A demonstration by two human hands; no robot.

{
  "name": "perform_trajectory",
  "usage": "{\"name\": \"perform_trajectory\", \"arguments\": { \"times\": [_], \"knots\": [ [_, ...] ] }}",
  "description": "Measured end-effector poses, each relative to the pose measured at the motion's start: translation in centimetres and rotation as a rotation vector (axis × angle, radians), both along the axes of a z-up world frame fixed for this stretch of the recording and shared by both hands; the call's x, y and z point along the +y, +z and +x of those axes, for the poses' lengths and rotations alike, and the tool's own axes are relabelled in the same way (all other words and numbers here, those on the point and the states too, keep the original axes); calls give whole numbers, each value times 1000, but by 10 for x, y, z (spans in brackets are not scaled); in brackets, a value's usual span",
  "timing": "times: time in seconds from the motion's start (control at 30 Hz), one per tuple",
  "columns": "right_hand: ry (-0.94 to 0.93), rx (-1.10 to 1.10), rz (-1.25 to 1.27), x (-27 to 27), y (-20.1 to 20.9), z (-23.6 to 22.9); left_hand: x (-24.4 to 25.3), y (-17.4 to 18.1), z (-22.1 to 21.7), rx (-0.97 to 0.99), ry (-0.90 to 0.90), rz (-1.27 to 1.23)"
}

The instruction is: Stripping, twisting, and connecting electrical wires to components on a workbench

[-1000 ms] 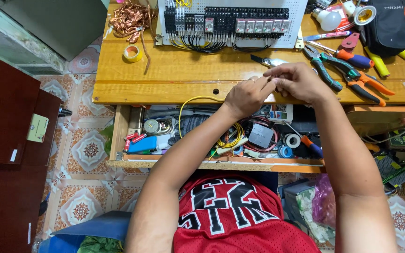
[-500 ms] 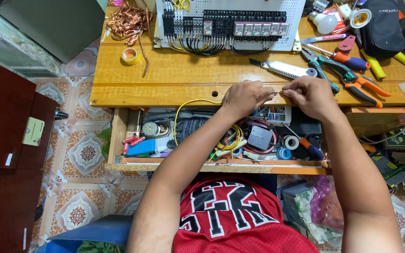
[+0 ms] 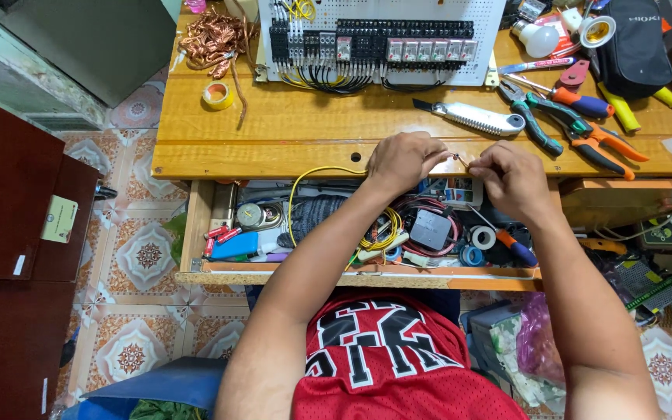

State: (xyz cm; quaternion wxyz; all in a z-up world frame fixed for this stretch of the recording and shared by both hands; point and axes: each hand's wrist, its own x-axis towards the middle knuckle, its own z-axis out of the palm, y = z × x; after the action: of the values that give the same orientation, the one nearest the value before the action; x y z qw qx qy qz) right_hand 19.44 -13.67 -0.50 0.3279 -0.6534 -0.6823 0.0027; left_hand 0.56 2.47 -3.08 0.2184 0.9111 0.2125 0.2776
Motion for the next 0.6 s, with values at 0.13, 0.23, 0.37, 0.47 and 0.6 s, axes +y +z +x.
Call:
{"name": "perform_trajectory", "arguments": {
  "times": [0.13,0.23,0.37,0.47,0.6],
  "knots": [
    [-10,99,28,-3,-3,5,5,2,-3,66,38,-97],
    [-10,143,-19,-6,18,-6,12,10,-20,135,43,-144],
    [-14,164,-29,-7,17,-6,22,9,-53,162,61,-120],
    [-37,172,-19,-8,15,-4,29,39,-98,196,58,-54],
    [-49,180,-25,-7,9,-1,38,88,-160,257,99,-6]
  ]
}}
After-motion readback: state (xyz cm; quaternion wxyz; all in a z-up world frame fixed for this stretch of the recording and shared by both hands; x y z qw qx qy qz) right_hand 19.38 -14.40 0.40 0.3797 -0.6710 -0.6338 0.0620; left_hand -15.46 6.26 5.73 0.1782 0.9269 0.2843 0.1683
